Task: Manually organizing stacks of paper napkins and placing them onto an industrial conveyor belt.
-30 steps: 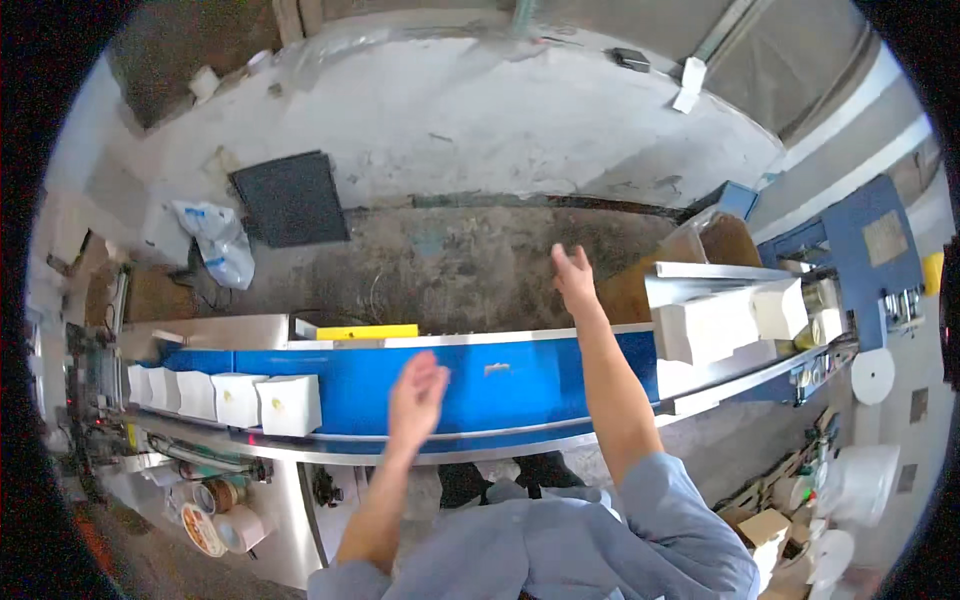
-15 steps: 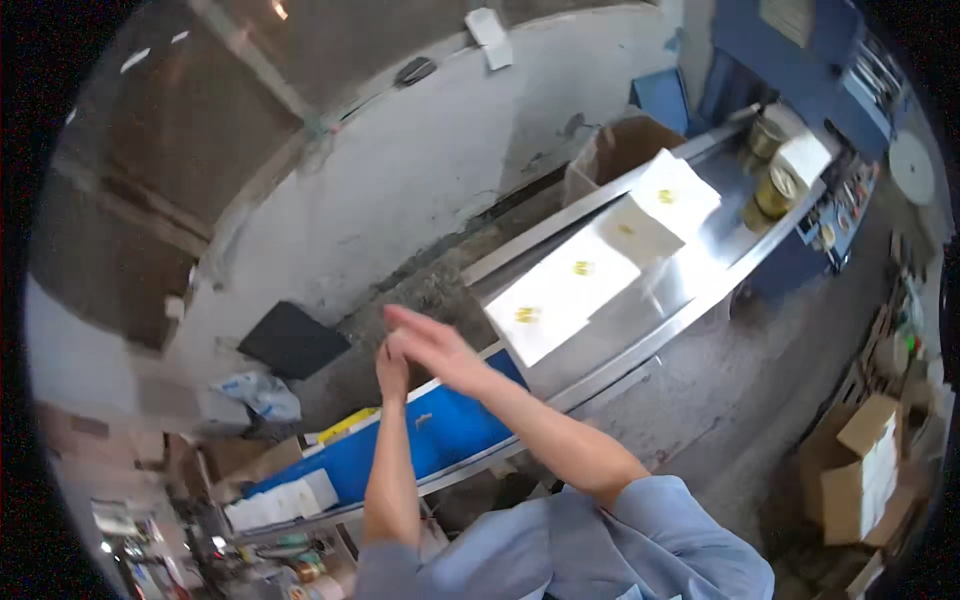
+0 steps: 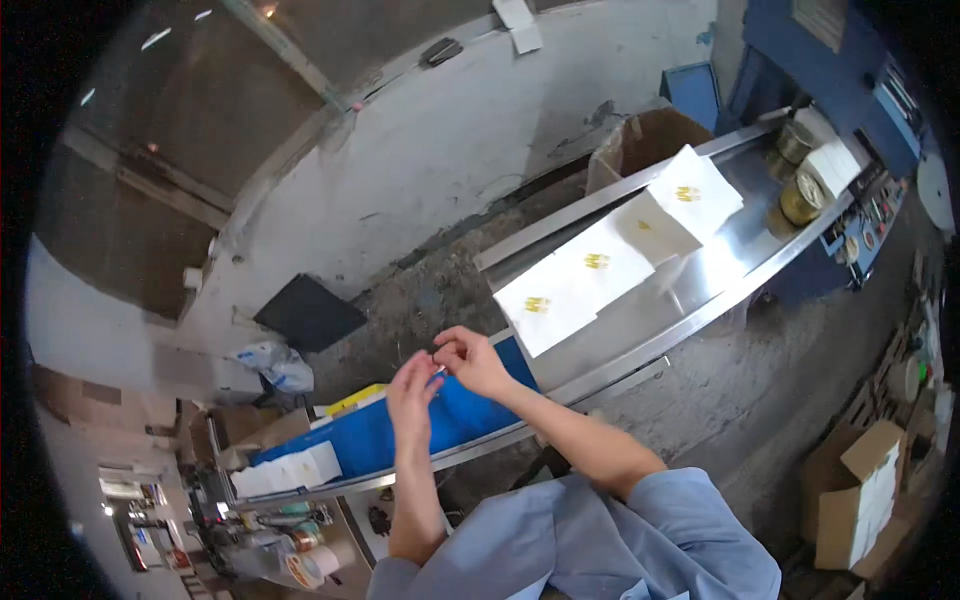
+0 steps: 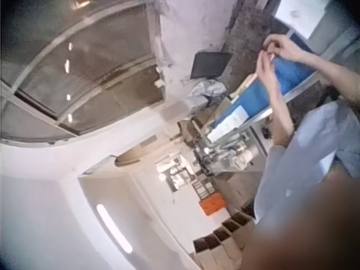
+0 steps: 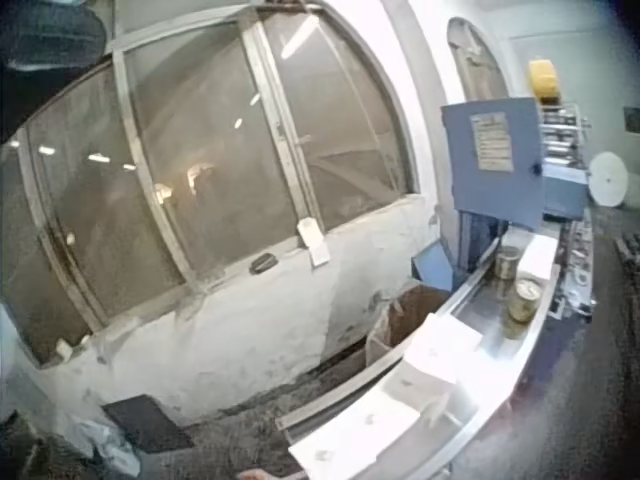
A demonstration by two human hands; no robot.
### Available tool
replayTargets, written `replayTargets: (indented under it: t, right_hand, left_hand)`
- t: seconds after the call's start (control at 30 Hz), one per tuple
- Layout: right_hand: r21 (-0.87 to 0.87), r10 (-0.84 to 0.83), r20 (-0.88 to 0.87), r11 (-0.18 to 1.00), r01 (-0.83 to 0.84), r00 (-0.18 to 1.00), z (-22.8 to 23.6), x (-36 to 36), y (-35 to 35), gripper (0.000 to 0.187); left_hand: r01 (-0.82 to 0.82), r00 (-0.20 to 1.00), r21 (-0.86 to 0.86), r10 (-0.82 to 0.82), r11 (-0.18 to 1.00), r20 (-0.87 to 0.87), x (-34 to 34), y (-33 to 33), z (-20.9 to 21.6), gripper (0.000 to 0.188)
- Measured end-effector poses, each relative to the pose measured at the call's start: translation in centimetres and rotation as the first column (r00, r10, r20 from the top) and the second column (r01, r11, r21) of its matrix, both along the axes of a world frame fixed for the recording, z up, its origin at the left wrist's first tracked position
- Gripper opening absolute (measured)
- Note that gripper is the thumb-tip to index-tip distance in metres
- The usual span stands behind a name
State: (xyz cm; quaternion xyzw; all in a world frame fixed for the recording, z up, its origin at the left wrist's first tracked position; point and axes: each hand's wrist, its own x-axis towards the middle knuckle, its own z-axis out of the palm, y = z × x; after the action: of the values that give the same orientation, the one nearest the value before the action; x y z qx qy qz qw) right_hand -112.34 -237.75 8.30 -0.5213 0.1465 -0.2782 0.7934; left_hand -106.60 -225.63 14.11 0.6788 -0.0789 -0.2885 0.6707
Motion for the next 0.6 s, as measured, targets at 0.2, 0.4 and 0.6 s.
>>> replayTargets:
  t: [0.2,0.4,0.6]
  right_hand:
    - [-0.077,0.076,-0.231,0.992,-0.096,0.970,0.0,-0.3,0.6,0.028]
    - [-0.251,-0.007,-0.238,0.966,-0.054,0.971,0.7,0.5,2.0,0.023]
    - [-0.235,0.157,-0.459,0.928,-0.290,0.875,2.8,-4.0,3.0,0.021]
  left_hand:
    - [-0.011,0.985,0.032,0.005,0.999,0.174,-2.2,0.4,-1.9,0.031]
    - [-0.045,0.997,-0.182,0.054,0.982,0.046,0.0,1.5,-3.3,0.027]
    - [-0.183,0.980,-0.213,0.195,0.960,0.041,5.4,1.8,-6.2,0.028]
